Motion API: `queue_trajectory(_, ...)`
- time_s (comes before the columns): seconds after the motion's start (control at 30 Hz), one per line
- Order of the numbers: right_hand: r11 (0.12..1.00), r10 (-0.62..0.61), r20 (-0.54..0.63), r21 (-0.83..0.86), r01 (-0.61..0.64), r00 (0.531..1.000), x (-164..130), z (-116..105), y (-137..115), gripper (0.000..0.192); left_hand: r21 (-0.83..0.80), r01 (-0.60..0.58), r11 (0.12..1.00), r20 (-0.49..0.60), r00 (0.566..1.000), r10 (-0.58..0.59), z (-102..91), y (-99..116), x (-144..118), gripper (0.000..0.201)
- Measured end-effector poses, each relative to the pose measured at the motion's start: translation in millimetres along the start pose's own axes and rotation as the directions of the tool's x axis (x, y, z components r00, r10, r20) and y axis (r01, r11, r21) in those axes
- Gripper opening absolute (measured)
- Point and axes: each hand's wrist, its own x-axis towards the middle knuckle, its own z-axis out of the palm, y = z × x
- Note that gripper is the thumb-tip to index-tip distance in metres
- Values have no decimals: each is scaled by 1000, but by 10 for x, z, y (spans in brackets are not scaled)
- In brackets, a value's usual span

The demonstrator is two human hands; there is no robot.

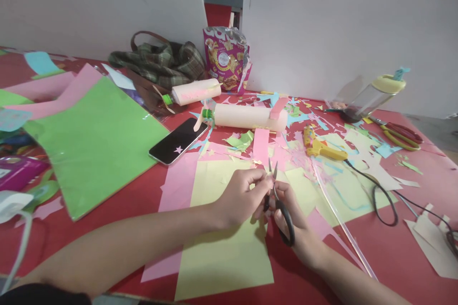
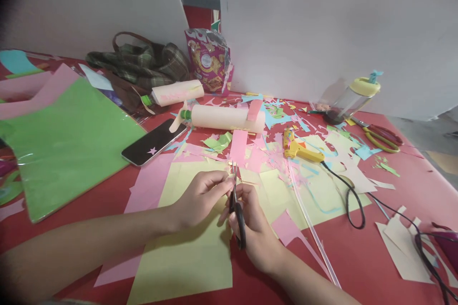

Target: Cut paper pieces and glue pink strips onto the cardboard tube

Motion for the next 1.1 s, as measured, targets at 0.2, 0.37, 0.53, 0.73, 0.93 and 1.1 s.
queue_trajectory(0.2, 1000, 9, -10, -1, -9, 1000, 0, 14, -13, 25, 9, 0, 1000, -1, 1000, 0, 0, 7, 6, 33)
queue_trajectory(0.37, 1000, 19, -9, 10, -19, 1000, -11, 11, -11, 25, 8, 1, 1000, -1, 1000, -1, 6, 3, 10, 32)
queue_trajectory(0.53, 999, 34, -17, -13, -34, 999, 4, 3, 0, 24, 23, -6, 1000, 5, 1000, 6, -4, 9, 2, 33)
queue_trajectory(0.73, 999, 33, -27, -22, -33, 999, 10, 12, -10, 24, 3, 2, 1000, 11, 1000, -2, -8, 13, 3, 35)
queue_trajectory(0.93, 999, 30, -60, -25, -31, 998, 24, 7, -9, 19, 1, -26, 1000, 13, 1000, 26, -32, 34, 29, 33)
queue_trajectory(1.1, 998, 24, -104, 56, -19, 994, 33, -30, 62, 23, -20, -2, 1000, 67, 998, 3, -32, 22, 53, 34)
